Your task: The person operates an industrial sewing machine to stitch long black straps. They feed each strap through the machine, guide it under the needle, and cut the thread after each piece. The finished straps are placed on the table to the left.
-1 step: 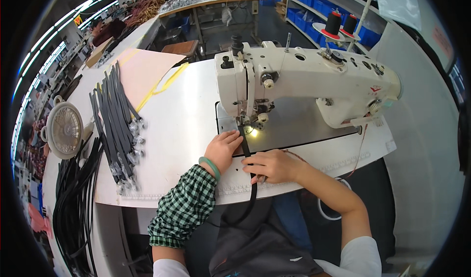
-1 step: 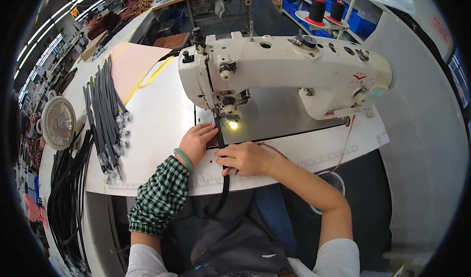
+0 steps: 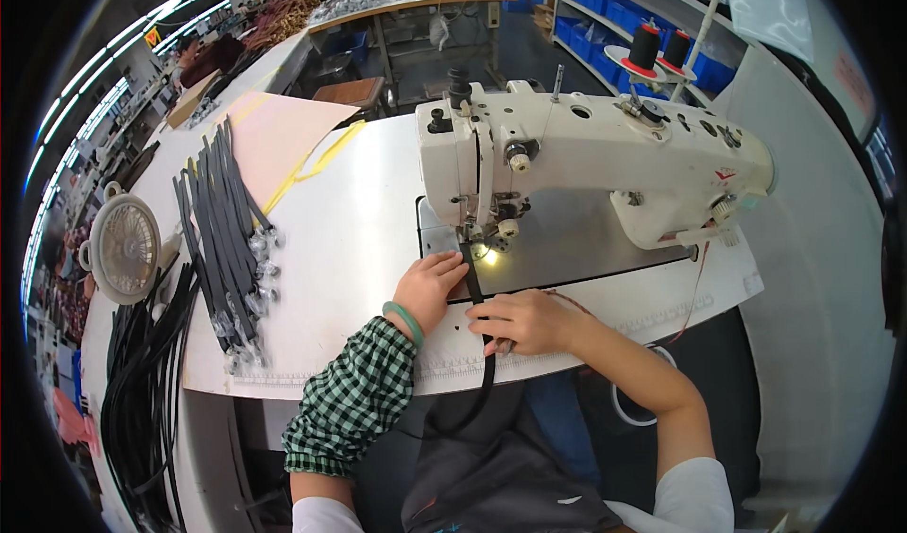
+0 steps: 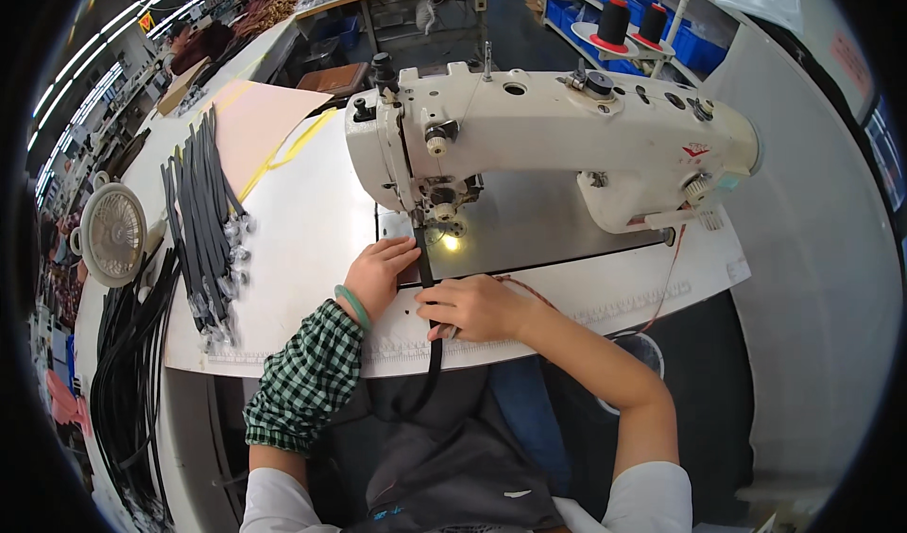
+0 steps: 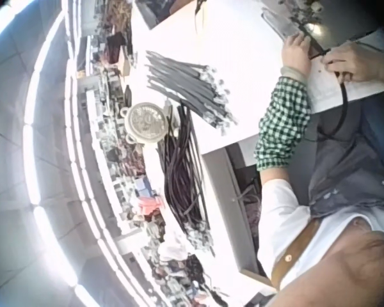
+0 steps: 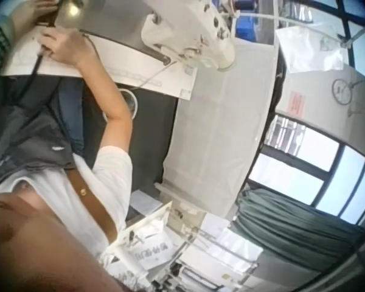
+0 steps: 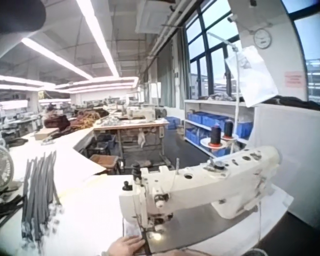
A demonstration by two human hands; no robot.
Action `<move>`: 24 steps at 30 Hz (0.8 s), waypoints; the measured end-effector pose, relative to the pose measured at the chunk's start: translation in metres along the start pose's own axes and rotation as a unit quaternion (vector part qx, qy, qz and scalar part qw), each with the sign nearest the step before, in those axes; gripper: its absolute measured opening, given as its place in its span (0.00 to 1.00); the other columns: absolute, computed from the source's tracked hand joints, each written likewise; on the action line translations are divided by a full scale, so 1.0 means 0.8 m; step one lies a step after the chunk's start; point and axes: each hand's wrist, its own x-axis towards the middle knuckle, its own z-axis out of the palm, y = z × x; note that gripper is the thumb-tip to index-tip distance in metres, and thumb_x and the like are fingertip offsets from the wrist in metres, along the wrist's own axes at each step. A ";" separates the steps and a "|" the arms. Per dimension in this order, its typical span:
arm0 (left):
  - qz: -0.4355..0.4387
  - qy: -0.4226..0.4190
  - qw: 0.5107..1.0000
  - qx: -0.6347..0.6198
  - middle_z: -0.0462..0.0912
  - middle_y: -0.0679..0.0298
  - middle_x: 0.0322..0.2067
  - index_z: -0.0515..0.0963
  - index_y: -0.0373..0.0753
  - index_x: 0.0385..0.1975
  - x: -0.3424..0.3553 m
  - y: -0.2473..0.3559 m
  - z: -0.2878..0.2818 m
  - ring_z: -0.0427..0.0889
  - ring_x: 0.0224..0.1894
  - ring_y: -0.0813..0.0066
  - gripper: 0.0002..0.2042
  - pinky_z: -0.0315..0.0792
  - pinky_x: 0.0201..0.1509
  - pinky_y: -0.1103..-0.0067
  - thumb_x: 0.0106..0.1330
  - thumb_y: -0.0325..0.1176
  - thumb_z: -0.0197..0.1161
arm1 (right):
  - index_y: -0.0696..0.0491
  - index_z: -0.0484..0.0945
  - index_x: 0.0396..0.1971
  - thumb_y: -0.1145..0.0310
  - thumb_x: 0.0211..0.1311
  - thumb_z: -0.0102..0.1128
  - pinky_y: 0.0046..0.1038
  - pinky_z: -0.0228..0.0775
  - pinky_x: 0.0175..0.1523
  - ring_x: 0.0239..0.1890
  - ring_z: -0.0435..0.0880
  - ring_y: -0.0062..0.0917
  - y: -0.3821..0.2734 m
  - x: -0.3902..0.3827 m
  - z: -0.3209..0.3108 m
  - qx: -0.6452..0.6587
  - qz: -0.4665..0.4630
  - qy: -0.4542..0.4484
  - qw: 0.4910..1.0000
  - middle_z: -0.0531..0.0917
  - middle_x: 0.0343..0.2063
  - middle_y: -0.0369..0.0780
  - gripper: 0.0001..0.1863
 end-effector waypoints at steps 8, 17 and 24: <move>-0.171 0.110 0.977 -0.067 0.79 0.58 0.35 0.78 0.38 0.33 0.070 -0.095 0.004 0.75 0.41 0.62 0.12 0.69 0.47 0.74 0.49 0.31 0.55 | 0.52 0.75 0.34 0.61 0.41 0.64 0.25 0.70 0.30 0.28 0.77 0.26 -0.012 0.005 -0.004 0.030 0.041 -0.026 0.998 0.77 0.38 0.37 0.18; -0.261 -0.029 0.965 0.021 0.70 0.55 0.49 0.67 0.42 0.50 0.157 -0.153 0.069 0.59 0.57 0.51 0.21 0.54 0.58 0.62 0.55 0.41 0.50 | 0.56 0.73 0.37 0.72 0.44 0.63 0.24 0.74 0.35 0.34 0.79 0.28 -0.008 0.005 -0.020 0.156 0.236 0.024 0.959 0.74 0.40 0.42 0.16; -0.354 0.176 0.690 -0.606 0.76 0.57 0.32 0.59 0.32 0.52 0.122 -0.139 0.026 0.76 0.31 0.71 0.33 0.71 0.34 0.80 0.41 0.16 0.61 | 0.56 0.72 0.30 0.79 0.47 0.56 0.22 0.70 0.28 0.24 0.80 0.25 0.015 -0.028 -0.006 0.126 0.260 0.141 0.947 0.78 0.22 0.39 0.08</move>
